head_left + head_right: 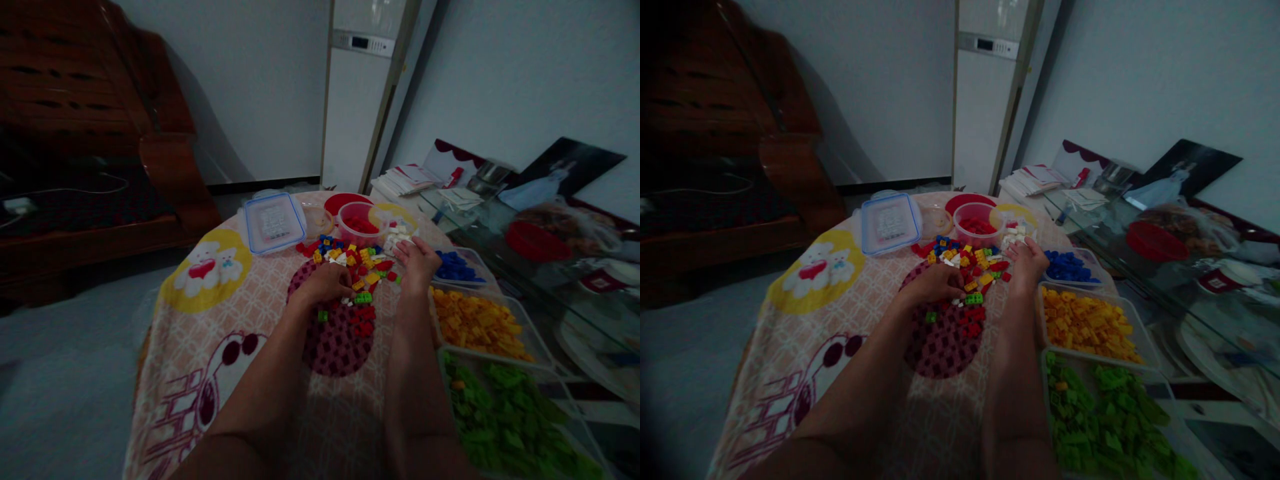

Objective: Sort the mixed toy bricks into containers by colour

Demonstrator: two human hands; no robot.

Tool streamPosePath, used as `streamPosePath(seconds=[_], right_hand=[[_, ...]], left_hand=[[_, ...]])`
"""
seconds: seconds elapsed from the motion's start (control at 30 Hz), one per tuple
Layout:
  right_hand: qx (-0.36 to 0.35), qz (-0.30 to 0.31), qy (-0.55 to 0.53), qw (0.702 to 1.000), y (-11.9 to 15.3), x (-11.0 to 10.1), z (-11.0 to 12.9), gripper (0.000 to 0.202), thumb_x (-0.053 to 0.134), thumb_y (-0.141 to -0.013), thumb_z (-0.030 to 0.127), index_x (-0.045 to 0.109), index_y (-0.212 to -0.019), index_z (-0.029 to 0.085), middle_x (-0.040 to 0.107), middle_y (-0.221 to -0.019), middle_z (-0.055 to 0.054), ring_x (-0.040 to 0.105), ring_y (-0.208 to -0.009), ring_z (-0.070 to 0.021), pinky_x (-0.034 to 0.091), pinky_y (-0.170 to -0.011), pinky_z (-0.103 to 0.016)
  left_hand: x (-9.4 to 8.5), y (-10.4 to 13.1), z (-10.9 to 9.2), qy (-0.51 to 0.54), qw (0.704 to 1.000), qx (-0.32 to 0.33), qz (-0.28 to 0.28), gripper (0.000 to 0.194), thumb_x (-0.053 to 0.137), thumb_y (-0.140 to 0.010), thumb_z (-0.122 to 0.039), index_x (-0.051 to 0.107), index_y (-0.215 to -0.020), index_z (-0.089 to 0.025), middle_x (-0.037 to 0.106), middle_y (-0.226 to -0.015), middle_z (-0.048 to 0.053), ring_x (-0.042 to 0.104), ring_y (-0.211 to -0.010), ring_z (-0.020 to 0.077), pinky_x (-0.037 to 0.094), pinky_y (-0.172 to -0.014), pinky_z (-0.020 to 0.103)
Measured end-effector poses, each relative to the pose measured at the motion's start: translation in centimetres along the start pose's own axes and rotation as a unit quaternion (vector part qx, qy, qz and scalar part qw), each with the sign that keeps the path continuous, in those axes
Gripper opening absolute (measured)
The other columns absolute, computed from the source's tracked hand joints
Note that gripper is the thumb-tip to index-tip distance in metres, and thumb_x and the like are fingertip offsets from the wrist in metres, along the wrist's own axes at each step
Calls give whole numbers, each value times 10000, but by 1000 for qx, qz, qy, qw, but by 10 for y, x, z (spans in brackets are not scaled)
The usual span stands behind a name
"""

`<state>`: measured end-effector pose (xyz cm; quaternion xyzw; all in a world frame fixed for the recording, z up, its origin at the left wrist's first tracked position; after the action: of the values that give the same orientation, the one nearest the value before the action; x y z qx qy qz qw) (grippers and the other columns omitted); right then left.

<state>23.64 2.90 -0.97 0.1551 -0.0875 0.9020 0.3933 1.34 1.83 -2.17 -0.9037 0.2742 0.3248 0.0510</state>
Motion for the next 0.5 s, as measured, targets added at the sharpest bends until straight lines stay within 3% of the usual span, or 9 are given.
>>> streamPosePath(seconds=[0.2,0.37,0.5], right_hand=[[40,124,78,988,15,11,6,161,745,-700,262,673,-806,165,688,-574,12,654,-457,-132,541,-429,-199],[57,214,130,967,33,23,11,117,735,-727,248,700,-795,160,693,-575,8,616,-416,-108,505,-403,-176],[72,284,168,941,42,31,12,111,751,-727,242,717,-785,154,710,-598,-5,631,-440,-111,515,-422,-179]], left_hand=[[4,0,-3,-46,999,1,3,144,787,-622,-88,721,-694,-193,695,-627,-21,610,-581,132,396,-561,223],[-1,1,-1,16,1000,16,7,139,678,-682,-75,752,-720,-187,718,-658,-13,632,-613,132,437,-606,220],[-10,-6,7,125,987,9,-102,100,690,-722,-184,764,-785,-162,699,-658,-14,594,-584,113,434,-582,213]])
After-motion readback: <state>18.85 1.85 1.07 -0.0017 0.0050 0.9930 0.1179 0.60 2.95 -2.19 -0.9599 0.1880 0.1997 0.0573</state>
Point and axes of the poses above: each hand's wrist, its own y-axis away from the middle knuckle, its own x-axis out of the palm, z = x × y, the point moved 3 cm from there along -y, towards the middle knuckle
